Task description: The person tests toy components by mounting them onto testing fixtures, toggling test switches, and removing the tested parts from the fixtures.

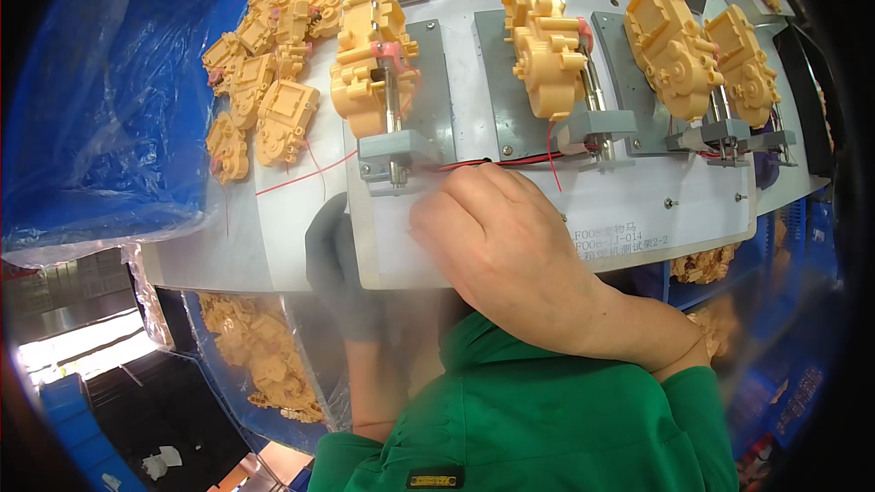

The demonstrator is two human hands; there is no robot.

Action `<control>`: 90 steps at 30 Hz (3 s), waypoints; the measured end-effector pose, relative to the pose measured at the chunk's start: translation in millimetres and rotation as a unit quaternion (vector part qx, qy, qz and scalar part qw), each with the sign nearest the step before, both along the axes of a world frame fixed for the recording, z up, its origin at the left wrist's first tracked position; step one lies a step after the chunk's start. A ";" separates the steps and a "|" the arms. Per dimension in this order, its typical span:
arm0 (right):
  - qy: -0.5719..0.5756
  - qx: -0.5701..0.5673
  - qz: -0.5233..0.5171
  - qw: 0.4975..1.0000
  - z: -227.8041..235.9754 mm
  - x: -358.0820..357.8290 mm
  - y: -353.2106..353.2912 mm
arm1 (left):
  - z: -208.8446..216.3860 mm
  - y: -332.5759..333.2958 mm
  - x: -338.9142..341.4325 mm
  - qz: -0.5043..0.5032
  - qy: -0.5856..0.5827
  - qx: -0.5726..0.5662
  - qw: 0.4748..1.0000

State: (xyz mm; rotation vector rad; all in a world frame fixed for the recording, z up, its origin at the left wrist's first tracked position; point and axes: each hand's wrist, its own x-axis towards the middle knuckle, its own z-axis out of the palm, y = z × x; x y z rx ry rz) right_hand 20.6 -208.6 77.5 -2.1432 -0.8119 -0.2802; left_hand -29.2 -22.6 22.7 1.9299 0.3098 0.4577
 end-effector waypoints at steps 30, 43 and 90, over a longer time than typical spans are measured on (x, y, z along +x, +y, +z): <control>-0.015 0.008 0.017 1.000 -3.1 -4.4 -6.6 | -7.8 4.2 1.9 -0.006 -0.020 -0.006 1.000; -0.030 0.002 0.021 0.999 -2.2 -5.3 -7.6 | -11.1 10.0 1.7 -0.026 -0.036 0.010 0.999; -0.040 0.166 -0.051 0.984 4.4 -25.7 -98.3 | 43.2 189.1 -121.2 0.385 -0.115 -0.153 0.903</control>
